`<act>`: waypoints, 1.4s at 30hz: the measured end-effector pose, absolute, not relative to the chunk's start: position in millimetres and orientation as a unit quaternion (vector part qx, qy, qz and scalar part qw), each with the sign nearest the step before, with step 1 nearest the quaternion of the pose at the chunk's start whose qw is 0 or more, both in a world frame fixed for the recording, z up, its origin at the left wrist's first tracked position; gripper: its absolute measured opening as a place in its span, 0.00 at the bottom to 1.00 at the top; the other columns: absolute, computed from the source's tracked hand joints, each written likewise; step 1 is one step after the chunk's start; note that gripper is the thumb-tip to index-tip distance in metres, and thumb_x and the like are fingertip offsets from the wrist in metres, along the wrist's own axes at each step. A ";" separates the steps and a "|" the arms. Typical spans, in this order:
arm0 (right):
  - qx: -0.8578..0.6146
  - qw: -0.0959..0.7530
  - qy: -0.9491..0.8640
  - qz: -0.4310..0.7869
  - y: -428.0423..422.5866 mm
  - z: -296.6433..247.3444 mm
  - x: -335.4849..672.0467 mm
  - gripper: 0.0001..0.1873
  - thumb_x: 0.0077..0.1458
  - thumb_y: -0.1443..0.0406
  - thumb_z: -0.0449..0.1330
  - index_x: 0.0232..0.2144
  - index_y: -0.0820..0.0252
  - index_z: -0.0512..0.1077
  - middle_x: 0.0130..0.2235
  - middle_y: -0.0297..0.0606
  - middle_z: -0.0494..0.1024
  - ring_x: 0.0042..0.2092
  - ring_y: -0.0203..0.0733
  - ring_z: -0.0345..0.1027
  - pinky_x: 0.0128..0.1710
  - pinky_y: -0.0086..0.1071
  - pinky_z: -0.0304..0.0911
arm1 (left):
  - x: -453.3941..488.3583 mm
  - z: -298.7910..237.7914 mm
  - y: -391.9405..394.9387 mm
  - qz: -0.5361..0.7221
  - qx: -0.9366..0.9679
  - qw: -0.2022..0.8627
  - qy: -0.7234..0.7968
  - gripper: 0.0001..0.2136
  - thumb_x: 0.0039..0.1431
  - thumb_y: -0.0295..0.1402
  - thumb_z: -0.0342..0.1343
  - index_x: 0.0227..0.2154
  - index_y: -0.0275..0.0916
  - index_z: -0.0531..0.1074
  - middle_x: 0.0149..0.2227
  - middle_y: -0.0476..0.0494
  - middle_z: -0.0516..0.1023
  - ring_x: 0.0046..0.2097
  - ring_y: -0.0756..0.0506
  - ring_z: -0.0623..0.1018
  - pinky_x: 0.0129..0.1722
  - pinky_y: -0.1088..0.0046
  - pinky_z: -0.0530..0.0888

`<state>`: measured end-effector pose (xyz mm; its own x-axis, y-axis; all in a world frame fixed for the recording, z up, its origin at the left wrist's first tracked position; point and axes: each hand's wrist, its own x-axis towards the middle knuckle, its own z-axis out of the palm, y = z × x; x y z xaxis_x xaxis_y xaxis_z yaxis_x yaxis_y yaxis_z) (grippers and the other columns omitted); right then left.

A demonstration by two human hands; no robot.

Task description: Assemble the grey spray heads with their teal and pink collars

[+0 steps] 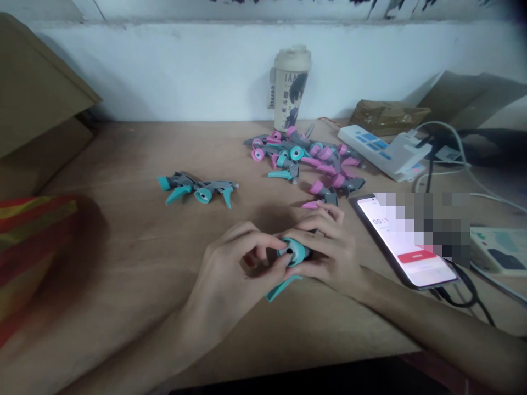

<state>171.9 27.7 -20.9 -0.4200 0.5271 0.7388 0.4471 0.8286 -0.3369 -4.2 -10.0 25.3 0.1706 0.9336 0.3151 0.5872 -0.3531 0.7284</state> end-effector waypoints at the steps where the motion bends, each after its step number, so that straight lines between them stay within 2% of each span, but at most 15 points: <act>1: -0.288 0.452 -0.843 0.042 27.6 -20.5 172.2 0.14 0.49 0.55 0.62 0.35 0.58 0.75 0.29 0.34 0.72 0.34 0.38 0.66 0.48 0.44 0.53 | -4.0 25.0 -10.7 0.373 0.728 0.230 0.527 0.02 0.47 0.29 0.61 0.27 0.41 0.76 0.21 0.54 0.65 0.23 0.54 0.68 0.21 0.80 0.66; 3: -0.288 0.449 -0.845 0.035 27.4 -19.8 173.1 0.14 0.49 0.55 0.63 0.36 0.57 0.75 0.30 0.34 0.73 0.35 0.39 0.66 0.48 0.44 0.52 | -3.7 24.2 -12.2 0.362 0.727 0.229 0.537 0.01 0.48 0.30 0.60 0.24 0.40 0.75 0.21 0.54 0.63 0.23 0.54 0.67 0.21 0.79 0.65; 5: -0.288 0.446 -0.847 0.027 27.1 -19.1 173.8 0.15 0.48 0.56 0.63 0.37 0.57 0.75 0.30 0.34 0.73 0.36 0.39 0.66 0.49 0.45 0.51 | -3.5 23.2 -13.5 0.349 0.728 0.237 0.541 0.04 0.51 0.31 0.59 0.23 0.39 0.73 0.21 0.54 0.64 0.24 0.54 0.67 0.22 0.79 0.64; 8: -0.290 0.441 -0.849 0.020 26.7 -17.2 173.8 0.15 0.49 0.55 0.63 0.38 0.56 0.75 0.30 0.33 0.73 0.36 0.39 0.67 0.49 0.45 0.51 | -3.1 22.3 -15.4 0.336 0.727 0.254 0.543 0.05 0.53 0.30 0.57 0.24 0.39 0.73 0.23 0.53 0.66 0.25 0.54 0.68 0.23 0.80 0.64; 13: -0.301 0.440 -0.846 0.019 26.2 -14.1 172.7 0.15 0.51 0.53 0.60 0.36 0.56 0.75 0.30 0.34 0.73 0.36 0.39 0.66 0.49 0.44 0.52 | -2.1 22.7 -17.5 0.373 0.721 0.225 0.538 0.01 0.52 0.29 0.58 0.28 0.40 0.74 0.25 0.53 0.66 0.25 0.55 0.68 0.23 0.82 0.64; 16: -0.297 0.438 -0.848 0.020 25.8 -14.4 173.7 0.14 0.53 0.53 0.58 0.36 0.55 0.75 0.30 0.33 0.74 0.36 0.39 0.66 0.50 0.44 0.51 | -2.0 21.8 -16.4 0.376 0.726 0.224 0.531 0.03 0.51 0.29 0.58 0.30 0.41 0.74 0.25 0.53 0.67 0.26 0.54 0.68 0.23 0.81 0.65; 21: -0.288 0.436 -0.853 0.004 24.8 -17.5 175.2 0.13 0.54 0.55 0.58 0.38 0.53 0.74 0.30 0.33 0.74 0.36 0.39 0.66 0.50 0.45 0.49 | -1.3 18.9 -13.7 0.325 0.725 0.239 0.558 0.01 0.48 0.29 0.59 0.25 0.40 0.72 0.24 0.53 0.70 0.26 0.53 0.69 0.23 0.80 0.65; 26: -0.298 0.452 -0.841 0.012 25.4 -17.1 173.9 0.14 0.54 0.55 0.57 0.35 0.57 0.75 0.30 0.35 0.73 0.37 0.40 0.66 0.50 0.45 0.49 | -1.7 21.7 -10.2 0.303 0.744 0.227 0.551 0.01 0.49 0.28 0.59 0.26 0.40 0.72 0.25 0.53 0.70 0.27 0.52 0.70 0.23 0.80 0.65; 29: -0.303 0.442 -0.843 0.041 27.4 -16.0 173.0 0.15 0.53 0.53 0.58 0.32 0.58 0.75 0.29 0.34 0.72 0.36 0.40 0.66 0.48 0.44 0.51 | -7.9 29.0 -1.1 0.277 0.814 0.185 0.476 0.02 0.54 0.28 0.56 0.30 0.39 0.72 0.29 0.51 0.72 0.30 0.52 0.71 0.26 0.79 0.66; 32: -0.306 0.410 -0.853 0.098 29.4 -17.6 171.6 0.18 0.47 0.50 0.62 0.31 0.58 0.74 0.28 0.33 0.71 0.35 0.39 0.65 0.46 0.42 0.52 | -18.8 37.9 11.2 0.207 0.908 0.123 0.342 0.05 0.59 0.29 0.52 0.31 0.38 0.72 0.31 0.49 0.72 0.34 0.51 0.71 0.30 0.79 0.68; 34: -0.300 0.388 -0.859 0.147 30.4 -19.3 170.3 0.20 0.43 0.49 0.63 0.32 0.58 0.74 0.27 0.32 0.71 0.35 0.39 0.64 0.43 0.42 0.53 | -25.7 42.3 17.3 0.172 0.944 0.066 0.275 0.07 0.61 0.29 0.49 0.31 0.37 0.72 0.30 0.48 0.73 0.34 0.50 0.71 0.31 0.77 0.68; 37: -0.283 0.367 -0.853 0.238 31.8 -19.5 169.3 0.22 0.43 0.47 0.62 0.32 0.58 0.74 0.28 0.33 0.71 0.35 0.39 0.64 0.42 0.41 0.53 | -30.9 43.6 21.3 0.166 0.962 -0.018 0.215 0.09 0.62 0.27 0.47 0.31 0.36 0.73 0.27 0.48 0.73 0.32 0.49 0.70 0.28 0.75 0.67; 39: -0.283 0.362 -0.838 0.293 33.3 -17.6 170.0 0.22 0.44 0.47 0.61 0.31 0.58 0.74 0.28 0.33 0.70 0.34 0.39 0.63 0.40 0.40 0.54 | -30.0 40.2 22.2 0.189 0.958 -0.015 0.214 0.08 0.61 0.28 0.49 0.32 0.35 0.73 0.27 0.48 0.73 0.32 0.49 0.70 0.27 0.75 0.67; 42: -0.311 0.365 -0.820 0.313 35.3 -14.7 172.3 0.20 0.44 0.47 0.62 0.28 0.57 0.74 0.26 0.32 0.68 0.32 0.38 0.61 0.35 0.37 0.54 | -24.0 29.3 22.5 0.264 0.911 0.091 0.305 0.06 0.60 0.30 0.52 0.34 0.36 0.73 0.29 0.48 0.73 0.29 0.52 0.71 0.28 0.78 0.68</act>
